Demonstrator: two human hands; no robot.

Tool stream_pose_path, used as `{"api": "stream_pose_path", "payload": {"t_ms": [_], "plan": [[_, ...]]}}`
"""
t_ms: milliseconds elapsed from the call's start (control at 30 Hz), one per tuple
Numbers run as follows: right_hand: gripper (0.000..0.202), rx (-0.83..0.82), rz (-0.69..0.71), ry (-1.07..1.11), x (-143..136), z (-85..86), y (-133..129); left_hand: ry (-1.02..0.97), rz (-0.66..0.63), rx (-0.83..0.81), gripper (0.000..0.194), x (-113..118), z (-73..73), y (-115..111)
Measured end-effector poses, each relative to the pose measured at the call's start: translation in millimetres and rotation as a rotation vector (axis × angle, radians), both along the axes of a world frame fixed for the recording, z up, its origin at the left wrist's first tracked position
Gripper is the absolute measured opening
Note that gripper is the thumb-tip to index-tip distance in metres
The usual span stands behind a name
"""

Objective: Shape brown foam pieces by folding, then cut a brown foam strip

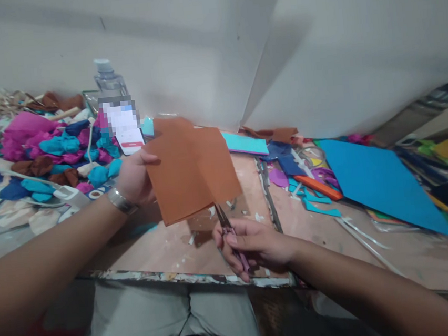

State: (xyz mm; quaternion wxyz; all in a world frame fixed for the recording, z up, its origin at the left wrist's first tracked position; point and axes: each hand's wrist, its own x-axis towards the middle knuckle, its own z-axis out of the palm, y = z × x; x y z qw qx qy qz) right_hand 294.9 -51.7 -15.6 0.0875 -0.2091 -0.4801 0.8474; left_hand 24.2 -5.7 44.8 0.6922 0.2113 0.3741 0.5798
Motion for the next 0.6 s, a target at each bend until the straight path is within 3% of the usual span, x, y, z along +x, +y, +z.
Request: {"api": "stream_pose_path", "payload": {"t_ms": [300,600], "plan": [[0.038,-0.045,0.03,0.097,0.1,6.3,-4.3,0.011,0.005,-0.052,0.064,7.4,-2.6,-1.2],[0.036,-0.098,0.059,0.1,0.6,0.9,-3.3,0.054,-0.014,0.013,0.061,7.5,-3.5,-3.2]]}}
